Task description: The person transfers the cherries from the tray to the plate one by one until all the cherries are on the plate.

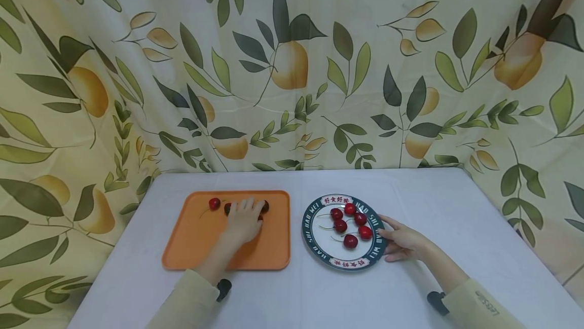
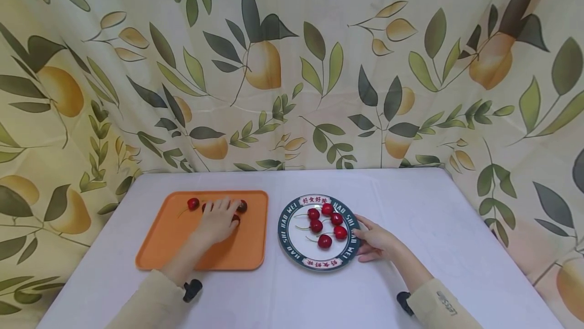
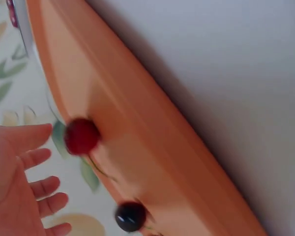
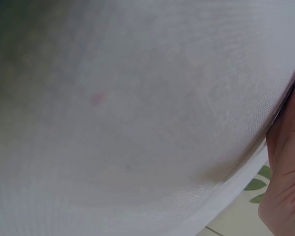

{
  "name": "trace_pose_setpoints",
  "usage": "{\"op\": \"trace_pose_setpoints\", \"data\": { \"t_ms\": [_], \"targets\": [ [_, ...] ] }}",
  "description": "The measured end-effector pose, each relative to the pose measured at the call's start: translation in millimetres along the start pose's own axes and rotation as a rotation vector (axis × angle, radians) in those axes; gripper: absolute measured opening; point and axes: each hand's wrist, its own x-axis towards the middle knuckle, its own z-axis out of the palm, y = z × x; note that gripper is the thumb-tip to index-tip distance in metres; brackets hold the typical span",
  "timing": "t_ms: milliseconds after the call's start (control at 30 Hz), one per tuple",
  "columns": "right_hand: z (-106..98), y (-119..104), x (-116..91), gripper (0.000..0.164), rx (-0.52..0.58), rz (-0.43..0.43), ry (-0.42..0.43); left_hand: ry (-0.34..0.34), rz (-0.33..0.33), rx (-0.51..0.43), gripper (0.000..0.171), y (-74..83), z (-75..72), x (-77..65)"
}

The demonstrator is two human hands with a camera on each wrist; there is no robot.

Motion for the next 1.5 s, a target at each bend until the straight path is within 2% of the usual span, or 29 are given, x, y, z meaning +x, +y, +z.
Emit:
{"op": "trace_pose_setpoints", "data": {
  "t_ms": [133,200,567,867,1067,1267,1500],
  "targets": [
    [0,-1,-1,0.061,0.002,0.001,0.004,-0.088,-0.083,-0.018,0.053,-15.9,-0.5,-2.2],
    [0,-1,-2,0.061,0.002,0.001,0.004,-0.111,-0.107,-0.02,0.052,-21.0,0.2,-3.0],
    [1,-3,-3,0.061,0.013,0.002,0.004,-0.21,-0.139,-0.031,0.045,-30.0,4.9,-6.3],
    [2,-3,-3,0.061,0.014,0.01,0.012,-0.169,-0.114,0.027,0.033,-29.2,10.6,-9.4],
    [2,-2,-3,0.061,0.016,0.012,0.014,-0.137,-0.102,0.016,0.028,-29.3,14.3,-12.7],
    [2,-2,-2,0.061,0.019,0.009,0.009,-0.103,-0.092,-0.041,0.025,-30.0,13.0,-13.4],
    [2,-2,-2,0.061,0.014,0.008,0.012,-0.03,-0.028,-0.051,0.028,-28.9,12.0,-7.6]
  ]
}}
